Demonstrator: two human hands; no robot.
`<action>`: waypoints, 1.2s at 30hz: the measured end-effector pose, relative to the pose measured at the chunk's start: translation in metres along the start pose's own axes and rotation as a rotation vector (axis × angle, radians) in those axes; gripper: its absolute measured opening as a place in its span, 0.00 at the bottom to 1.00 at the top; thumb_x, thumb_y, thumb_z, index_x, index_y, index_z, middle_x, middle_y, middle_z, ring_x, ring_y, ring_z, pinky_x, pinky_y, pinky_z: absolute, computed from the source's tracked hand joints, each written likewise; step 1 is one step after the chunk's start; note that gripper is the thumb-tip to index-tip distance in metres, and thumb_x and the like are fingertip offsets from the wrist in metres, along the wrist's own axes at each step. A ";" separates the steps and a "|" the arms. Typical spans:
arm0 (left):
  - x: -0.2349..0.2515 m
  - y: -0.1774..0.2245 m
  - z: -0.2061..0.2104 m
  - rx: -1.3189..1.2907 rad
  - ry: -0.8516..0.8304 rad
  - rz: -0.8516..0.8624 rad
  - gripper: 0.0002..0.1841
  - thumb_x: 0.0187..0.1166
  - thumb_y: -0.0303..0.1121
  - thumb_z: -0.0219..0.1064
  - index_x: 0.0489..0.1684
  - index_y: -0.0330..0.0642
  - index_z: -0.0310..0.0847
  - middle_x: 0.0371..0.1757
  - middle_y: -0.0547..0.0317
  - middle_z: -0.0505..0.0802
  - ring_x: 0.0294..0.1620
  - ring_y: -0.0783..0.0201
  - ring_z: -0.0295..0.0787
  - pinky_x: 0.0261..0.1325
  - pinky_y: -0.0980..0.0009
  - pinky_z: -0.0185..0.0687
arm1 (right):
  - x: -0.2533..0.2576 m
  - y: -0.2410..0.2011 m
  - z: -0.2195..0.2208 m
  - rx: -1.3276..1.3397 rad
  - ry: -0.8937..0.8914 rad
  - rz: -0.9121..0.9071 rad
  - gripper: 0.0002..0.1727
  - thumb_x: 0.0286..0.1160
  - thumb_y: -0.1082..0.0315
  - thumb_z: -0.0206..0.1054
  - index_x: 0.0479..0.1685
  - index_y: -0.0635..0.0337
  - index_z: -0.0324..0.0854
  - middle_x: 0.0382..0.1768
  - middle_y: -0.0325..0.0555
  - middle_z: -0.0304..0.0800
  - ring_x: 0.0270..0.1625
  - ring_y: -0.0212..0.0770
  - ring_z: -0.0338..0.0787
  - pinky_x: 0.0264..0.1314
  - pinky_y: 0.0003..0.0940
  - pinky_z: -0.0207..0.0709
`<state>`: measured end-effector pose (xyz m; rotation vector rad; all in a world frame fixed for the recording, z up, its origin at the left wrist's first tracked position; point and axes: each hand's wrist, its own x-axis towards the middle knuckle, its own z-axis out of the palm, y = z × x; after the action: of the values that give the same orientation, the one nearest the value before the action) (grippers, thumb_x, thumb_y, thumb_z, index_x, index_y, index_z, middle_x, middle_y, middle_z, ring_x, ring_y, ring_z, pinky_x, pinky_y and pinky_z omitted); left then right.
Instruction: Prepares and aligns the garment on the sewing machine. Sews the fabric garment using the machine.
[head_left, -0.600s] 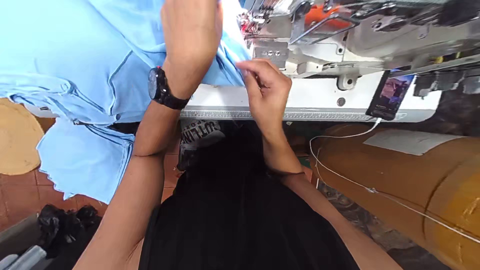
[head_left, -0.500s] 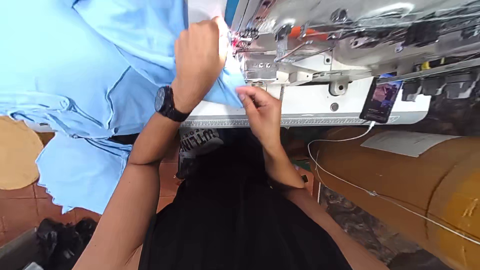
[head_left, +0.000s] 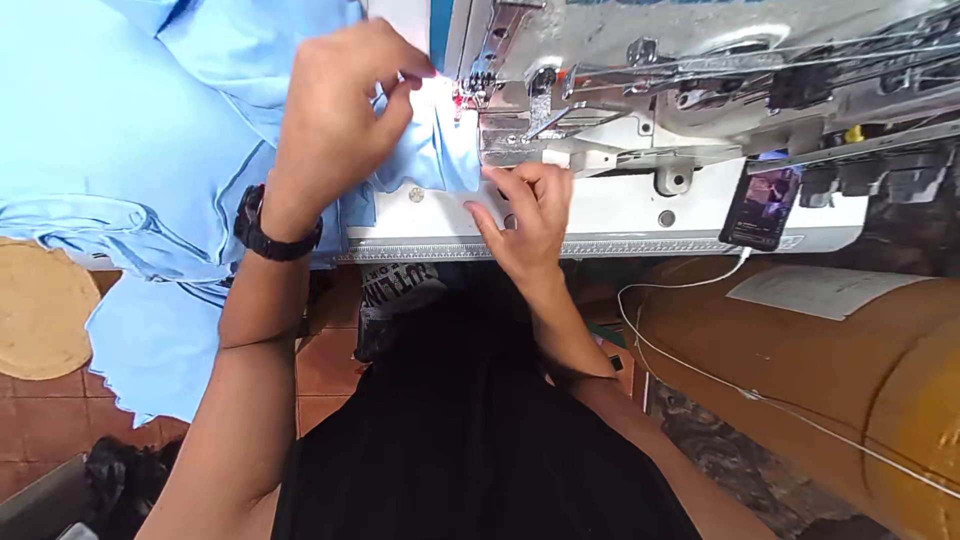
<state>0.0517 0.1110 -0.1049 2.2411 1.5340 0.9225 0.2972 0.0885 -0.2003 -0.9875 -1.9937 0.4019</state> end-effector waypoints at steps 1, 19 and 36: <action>-0.007 0.005 0.004 -0.016 -0.060 0.107 0.16 0.83 0.23 0.55 0.55 0.33 0.90 0.52 0.42 0.94 0.51 0.53 0.92 0.55 0.57 0.87 | 0.004 0.005 -0.002 -0.116 -0.003 -0.062 0.22 0.67 0.57 0.81 0.60 0.54 0.90 0.51 0.55 0.87 0.57 0.54 0.83 0.60 0.51 0.74; -0.019 0.007 0.014 0.267 -0.321 0.269 0.19 0.86 0.26 0.50 0.67 0.36 0.84 0.55 0.35 0.89 0.51 0.33 0.88 0.45 0.38 0.80 | 0.027 -0.001 -0.012 0.490 -0.433 -0.329 0.10 0.77 0.68 0.73 0.31 0.67 0.90 0.42 0.52 0.95 0.59 0.47 0.92 0.72 0.43 0.81; -0.029 -0.027 0.020 0.268 -0.298 0.366 0.28 0.84 0.17 0.51 0.77 0.56 0.82 0.56 0.38 0.88 0.55 0.37 0.85 0.52 0.45 0.75 | 0.018 0.007 0.006 0.350 -0.260 -0.386 0.09 0.76 0.64 0.74 0.34 0.61 0.92 0.44 0.48 0.97 0.60 0.44 0.91 0.72 0.53 0.68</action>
<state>0.0380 0.0983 -0.1446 2.7619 1.1958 0.4503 0.2894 0.1070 -0.1981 -0.3348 -2.1860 0.6598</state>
